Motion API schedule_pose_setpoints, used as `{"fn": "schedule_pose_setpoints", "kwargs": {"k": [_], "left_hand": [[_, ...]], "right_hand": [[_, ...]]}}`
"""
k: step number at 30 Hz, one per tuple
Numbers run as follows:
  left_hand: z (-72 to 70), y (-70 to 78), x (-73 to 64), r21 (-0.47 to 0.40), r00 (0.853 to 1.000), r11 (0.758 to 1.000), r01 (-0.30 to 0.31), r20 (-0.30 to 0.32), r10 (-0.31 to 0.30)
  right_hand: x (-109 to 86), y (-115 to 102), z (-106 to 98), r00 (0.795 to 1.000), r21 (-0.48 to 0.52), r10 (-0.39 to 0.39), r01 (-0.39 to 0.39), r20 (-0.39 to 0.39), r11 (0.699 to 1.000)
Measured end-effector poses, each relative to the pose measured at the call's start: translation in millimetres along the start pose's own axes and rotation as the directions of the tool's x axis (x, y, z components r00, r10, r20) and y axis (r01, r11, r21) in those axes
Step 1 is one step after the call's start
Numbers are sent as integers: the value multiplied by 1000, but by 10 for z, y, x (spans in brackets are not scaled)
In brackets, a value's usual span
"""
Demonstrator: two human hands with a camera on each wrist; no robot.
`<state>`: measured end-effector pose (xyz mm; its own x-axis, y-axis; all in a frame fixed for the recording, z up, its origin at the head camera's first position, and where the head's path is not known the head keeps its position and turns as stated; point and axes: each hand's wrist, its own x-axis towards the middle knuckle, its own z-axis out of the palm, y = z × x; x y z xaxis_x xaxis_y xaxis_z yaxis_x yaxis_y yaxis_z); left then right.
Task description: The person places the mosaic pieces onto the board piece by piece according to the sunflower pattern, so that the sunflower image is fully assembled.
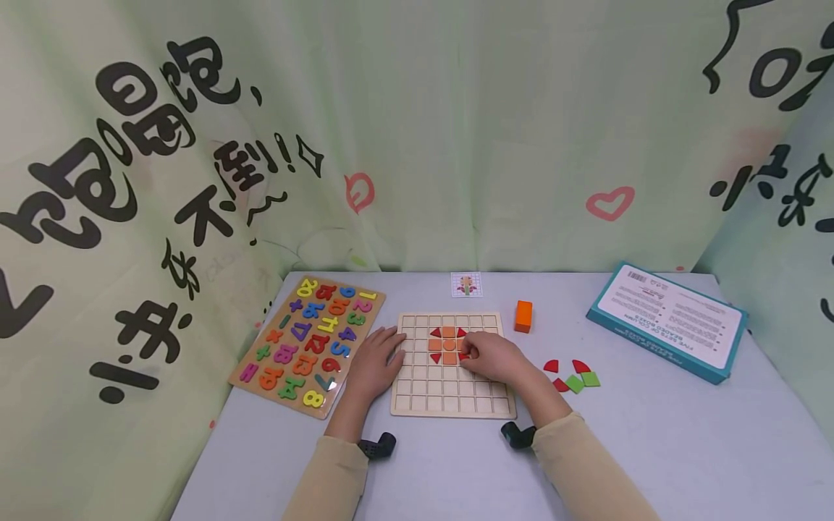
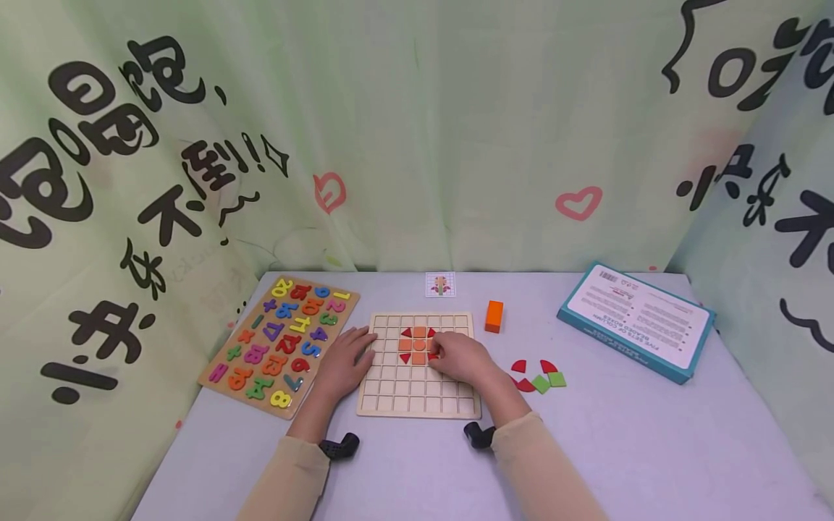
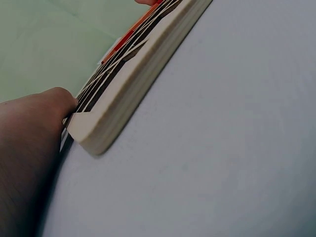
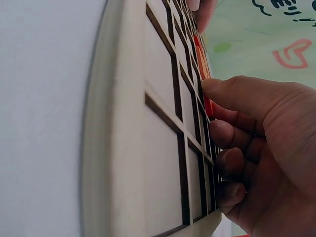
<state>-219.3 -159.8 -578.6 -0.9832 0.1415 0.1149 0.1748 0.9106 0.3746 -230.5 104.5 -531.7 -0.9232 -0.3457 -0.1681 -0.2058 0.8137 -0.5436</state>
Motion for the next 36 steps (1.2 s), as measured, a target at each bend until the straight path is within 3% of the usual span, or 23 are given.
{"fn": "schedule_pose_setpoints", "kwargs": {"k": [9,17,22,30,36], "left_hand": [[17,-4,2,7,1000,1000,1,-6,-1],[32,-20,5,10,1000,1000,-4,-5,4],[34,-24,7,10,1000,1000,-7,-5,7],[21,-15,3,18,1000,1000,-4,-7,4],[26,-11,3,12,1000,1000,-3,-6,3]], "right_hand": [[-49,74,-47,1000,113,6,-6,4,994],[-257,235,-276,998,150,39,-33,-38,988],[-401,460,-465,996,148,69,-60,-59,987],[-626,883,-651,989,162,146,-141,-17,977],[-831,1178,-784,984,162,166,-154,-62,975]]}}
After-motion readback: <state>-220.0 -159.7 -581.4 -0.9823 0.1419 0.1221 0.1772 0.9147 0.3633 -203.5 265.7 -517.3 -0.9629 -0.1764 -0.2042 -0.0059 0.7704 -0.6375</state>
